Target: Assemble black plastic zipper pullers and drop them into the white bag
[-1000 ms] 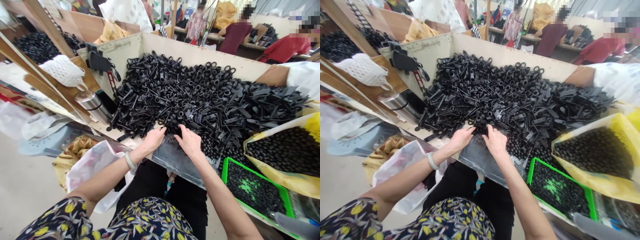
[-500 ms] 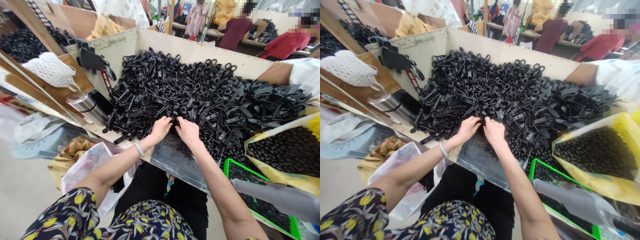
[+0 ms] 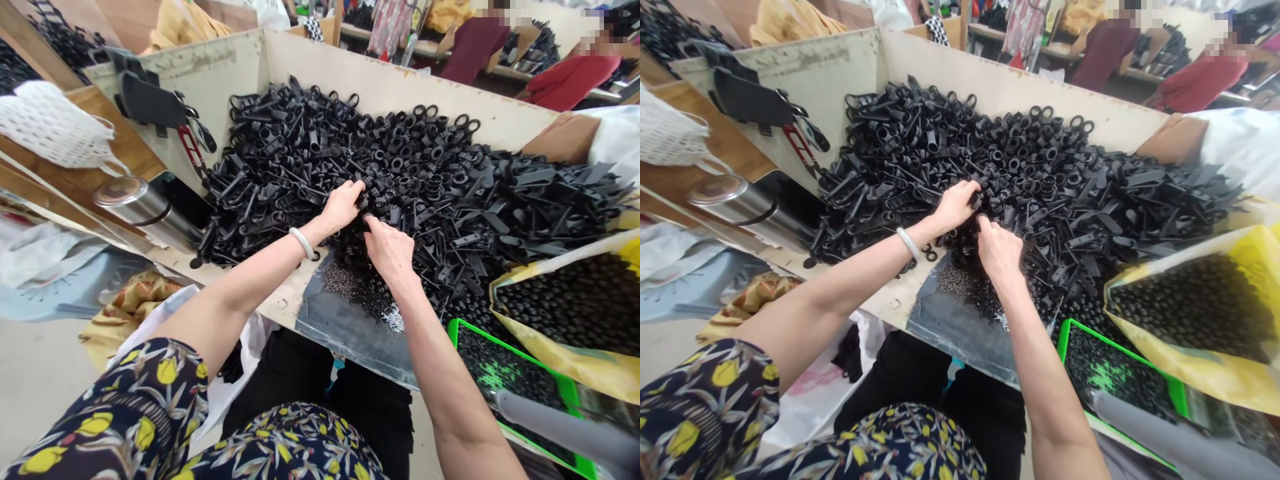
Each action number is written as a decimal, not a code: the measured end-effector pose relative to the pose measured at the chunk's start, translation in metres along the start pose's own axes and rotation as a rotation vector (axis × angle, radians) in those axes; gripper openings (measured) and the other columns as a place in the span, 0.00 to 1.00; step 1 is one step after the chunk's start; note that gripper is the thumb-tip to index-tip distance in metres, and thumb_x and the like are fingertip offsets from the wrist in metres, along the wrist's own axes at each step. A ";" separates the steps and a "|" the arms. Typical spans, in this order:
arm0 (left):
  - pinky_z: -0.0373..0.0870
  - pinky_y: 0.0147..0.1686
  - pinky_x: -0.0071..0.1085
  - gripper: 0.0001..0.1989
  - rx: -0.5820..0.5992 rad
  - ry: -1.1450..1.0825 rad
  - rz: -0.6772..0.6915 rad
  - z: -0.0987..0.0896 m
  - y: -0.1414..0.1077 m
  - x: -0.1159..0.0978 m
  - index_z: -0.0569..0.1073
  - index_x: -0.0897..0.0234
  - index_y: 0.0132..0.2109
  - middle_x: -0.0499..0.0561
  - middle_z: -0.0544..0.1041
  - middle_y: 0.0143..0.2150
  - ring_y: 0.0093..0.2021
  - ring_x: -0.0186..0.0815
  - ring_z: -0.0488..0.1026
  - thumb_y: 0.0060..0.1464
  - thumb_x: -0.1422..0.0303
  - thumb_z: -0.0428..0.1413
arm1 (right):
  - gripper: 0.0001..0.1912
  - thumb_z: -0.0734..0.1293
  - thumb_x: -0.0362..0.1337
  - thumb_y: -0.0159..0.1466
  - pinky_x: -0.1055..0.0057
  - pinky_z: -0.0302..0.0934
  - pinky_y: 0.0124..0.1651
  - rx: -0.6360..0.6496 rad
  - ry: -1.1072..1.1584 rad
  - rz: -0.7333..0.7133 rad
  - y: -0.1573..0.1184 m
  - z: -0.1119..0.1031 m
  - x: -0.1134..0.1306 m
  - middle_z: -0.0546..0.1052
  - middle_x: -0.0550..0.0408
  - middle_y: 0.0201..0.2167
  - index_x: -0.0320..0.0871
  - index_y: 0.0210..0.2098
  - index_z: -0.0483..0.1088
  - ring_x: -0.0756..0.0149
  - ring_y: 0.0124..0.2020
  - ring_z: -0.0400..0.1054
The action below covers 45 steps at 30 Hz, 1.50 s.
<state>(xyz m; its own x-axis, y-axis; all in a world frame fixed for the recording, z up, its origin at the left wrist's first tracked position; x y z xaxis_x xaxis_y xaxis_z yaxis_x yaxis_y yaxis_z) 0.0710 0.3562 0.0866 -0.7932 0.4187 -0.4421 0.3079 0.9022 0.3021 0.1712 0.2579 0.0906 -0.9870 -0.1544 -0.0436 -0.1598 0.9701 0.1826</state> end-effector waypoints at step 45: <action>0.60 0.58 0.54 0.14 -0.044 0.349 0.234 -0.083 -0.143 -0.015 0.80 0.62 0.48 0.58 0.79 0.49 0.57 0.50 0.68 0.72 0.64 0.50 | 0.10 0.67 0.45 0.72 0.68 0.60 0.40 -0.235 0.429 0.013 -0.056 -0.021 -0.025 0.78 0.53 0.43 0.45 0.43 0.74 0.66 0.35 0.71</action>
<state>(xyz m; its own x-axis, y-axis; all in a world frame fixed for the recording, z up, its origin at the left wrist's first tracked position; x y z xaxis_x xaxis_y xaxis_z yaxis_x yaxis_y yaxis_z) -0.0044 0.2121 0.1205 -0.8370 0.5451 -0.0473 0.4842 0.7782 0.4000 0.2050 0.2034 0.1020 -0.8978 -0.2536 0.3601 -0.0971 0.9115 0.3998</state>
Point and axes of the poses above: each hand's wrist, its own y-axis towards the middle knuckle, its own z-axis out of the palm, x = y × z, the point moved 10 cm from there along y, towards the middle knuckle
